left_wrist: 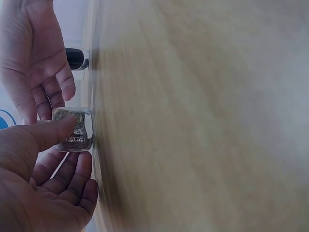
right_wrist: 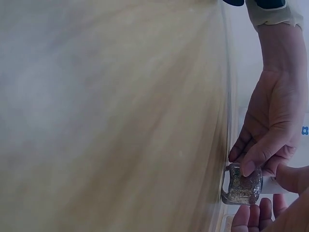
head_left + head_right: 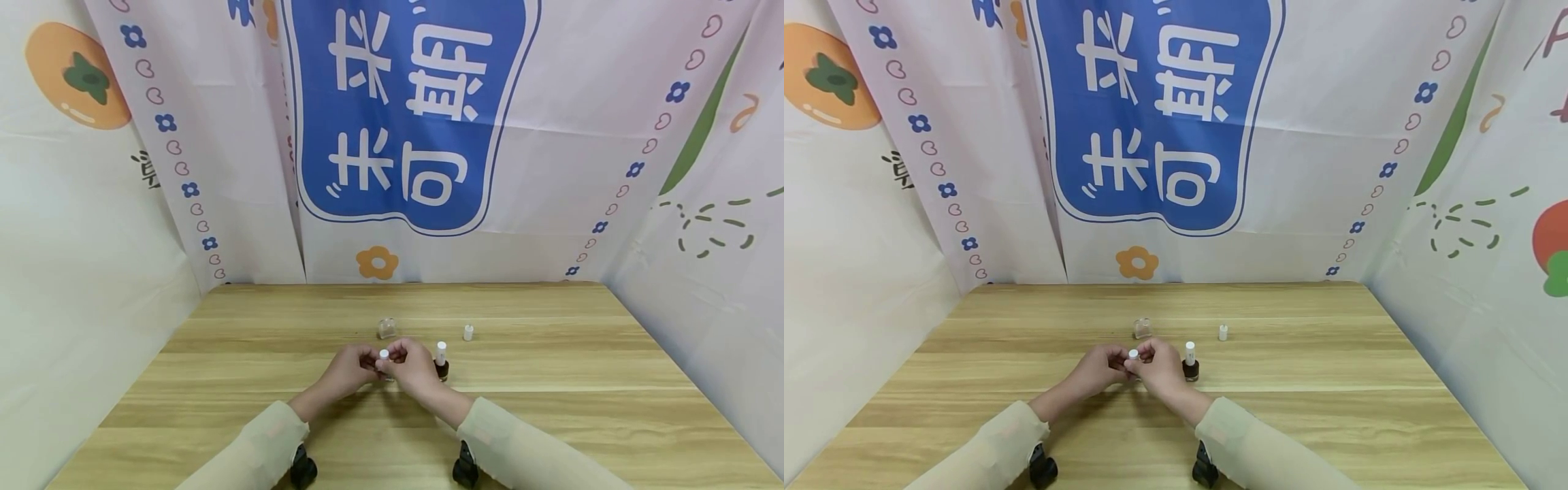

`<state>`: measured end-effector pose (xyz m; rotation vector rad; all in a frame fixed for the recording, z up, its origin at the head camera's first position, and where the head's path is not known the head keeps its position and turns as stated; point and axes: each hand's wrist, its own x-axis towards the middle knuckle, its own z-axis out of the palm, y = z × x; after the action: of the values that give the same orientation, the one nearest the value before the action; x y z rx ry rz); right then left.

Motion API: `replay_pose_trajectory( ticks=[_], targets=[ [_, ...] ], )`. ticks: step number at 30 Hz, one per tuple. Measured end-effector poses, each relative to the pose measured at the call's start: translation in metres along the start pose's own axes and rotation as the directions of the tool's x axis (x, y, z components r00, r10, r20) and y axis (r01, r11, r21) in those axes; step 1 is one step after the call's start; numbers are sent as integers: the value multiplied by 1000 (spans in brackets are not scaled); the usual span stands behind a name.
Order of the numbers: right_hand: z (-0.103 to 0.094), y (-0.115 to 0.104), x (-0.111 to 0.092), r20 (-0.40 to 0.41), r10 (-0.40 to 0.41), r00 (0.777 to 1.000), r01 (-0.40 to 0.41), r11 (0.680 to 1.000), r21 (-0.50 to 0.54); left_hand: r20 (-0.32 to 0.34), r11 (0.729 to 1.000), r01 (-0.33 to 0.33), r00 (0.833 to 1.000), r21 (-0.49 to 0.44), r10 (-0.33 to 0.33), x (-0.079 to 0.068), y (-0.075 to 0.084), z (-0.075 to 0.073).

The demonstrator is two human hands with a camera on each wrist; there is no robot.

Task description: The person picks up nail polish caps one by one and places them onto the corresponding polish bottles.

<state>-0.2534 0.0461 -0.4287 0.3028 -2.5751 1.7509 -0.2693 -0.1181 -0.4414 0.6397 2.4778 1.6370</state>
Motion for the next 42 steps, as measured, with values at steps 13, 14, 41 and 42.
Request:
replay_pose_trajectory(
  ticks=[13, 14, 41, 42],
  targets=[
    [-2, 0, -1, 2, -2, 1000, 2, 1000, 7, -4, 1000, 23, 1000, 20, -22, -1, 1, -1],
    [-3, -1, -1, 3, 1, 1000, -1, 1000, 11, -4, 999, 26, 1000, 27, -25, -1, 1, -1],
    [-40, -39, -9, -36, -51, 998, 53, 998, 45, -88, 990, 85, 993, 109, -75, 1, 31, -28],
    [-43, -41, -9, -46, -58, 997, 60, 997, 40, -92, 990, 88, 993, 106, -79, 1, 33, -29]
  ],
)
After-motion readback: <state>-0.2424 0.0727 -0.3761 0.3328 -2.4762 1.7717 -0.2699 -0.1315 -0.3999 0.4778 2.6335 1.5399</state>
